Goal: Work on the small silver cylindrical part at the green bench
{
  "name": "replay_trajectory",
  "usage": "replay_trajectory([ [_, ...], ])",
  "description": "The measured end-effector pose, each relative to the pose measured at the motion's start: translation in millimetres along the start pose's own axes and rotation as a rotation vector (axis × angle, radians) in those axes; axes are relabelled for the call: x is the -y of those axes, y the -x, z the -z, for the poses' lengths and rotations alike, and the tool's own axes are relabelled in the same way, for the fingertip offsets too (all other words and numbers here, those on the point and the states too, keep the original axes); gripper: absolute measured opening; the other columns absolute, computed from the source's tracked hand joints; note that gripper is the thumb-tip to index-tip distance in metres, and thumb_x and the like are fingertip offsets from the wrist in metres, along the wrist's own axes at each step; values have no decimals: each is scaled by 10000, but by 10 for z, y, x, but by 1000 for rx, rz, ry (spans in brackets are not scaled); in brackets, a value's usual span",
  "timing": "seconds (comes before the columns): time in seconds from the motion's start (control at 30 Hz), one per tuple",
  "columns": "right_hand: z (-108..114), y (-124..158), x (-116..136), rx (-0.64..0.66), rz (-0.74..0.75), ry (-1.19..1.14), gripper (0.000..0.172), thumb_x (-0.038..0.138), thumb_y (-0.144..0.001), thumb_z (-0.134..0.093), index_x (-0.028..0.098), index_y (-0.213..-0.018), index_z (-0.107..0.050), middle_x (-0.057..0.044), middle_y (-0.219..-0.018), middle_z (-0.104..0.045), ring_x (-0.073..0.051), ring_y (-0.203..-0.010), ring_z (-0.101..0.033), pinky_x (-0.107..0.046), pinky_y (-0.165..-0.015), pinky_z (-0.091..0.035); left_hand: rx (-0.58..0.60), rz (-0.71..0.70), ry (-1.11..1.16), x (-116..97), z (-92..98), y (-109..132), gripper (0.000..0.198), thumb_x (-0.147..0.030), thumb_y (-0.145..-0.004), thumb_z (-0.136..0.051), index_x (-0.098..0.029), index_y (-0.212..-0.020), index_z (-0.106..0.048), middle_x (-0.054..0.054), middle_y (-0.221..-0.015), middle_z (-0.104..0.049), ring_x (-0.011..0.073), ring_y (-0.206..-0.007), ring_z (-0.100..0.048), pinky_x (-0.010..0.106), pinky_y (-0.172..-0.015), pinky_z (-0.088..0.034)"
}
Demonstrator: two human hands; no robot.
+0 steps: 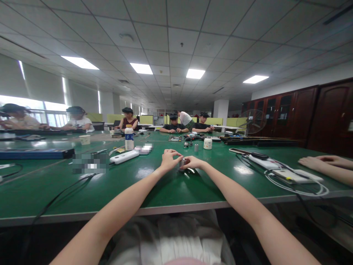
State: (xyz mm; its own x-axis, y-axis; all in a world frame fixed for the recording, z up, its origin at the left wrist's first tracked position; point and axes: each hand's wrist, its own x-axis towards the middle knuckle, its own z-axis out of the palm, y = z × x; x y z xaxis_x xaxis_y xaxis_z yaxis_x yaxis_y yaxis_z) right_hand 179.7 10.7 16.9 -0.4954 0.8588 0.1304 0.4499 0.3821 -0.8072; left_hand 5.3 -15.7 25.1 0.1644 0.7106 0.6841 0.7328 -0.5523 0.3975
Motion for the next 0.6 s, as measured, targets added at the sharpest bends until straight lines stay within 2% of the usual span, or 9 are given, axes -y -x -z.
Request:
replay_trajectory([
  [0.33, -9, 13, 16, -1, 7, -10, 273, 175, -594, -805, 133, -819, -657, 26, -676, -661, -126, -660, -604, -228, -656, -460, 52, 11, 39, 21, -14, -4, 188, -396, -802, -638, -270, -844, -772, 40, -1005, -686, 258, -1087, -474, 375, -954, -379],
  [0.5, -13, 22, 27, -8, -3, -11, 273, 174, -607, -801, 131, -837, -662, 28, -672, -659, -125, -656, -601, -230, -662, -458, 107, 60, 74, 78, -79, -36, 296, -435, -866, -531, -261, -897, -769, 37, -1040, -689, 259, -1129, -483, 381, -996, -361],
  [0.6, -7, 30, 32, -9, -9, -8, 297, 191, -593, -820, 131, -840, -668, 31, -655, -652, -126, -645, -595, -228, -650, -454, 144, 91, 102, 120, -127, -69, 315, -423, -920, -485, -236, -934, -738, 46, -1055, -680, 234, -1103, -536, 388, -988, -392],
])
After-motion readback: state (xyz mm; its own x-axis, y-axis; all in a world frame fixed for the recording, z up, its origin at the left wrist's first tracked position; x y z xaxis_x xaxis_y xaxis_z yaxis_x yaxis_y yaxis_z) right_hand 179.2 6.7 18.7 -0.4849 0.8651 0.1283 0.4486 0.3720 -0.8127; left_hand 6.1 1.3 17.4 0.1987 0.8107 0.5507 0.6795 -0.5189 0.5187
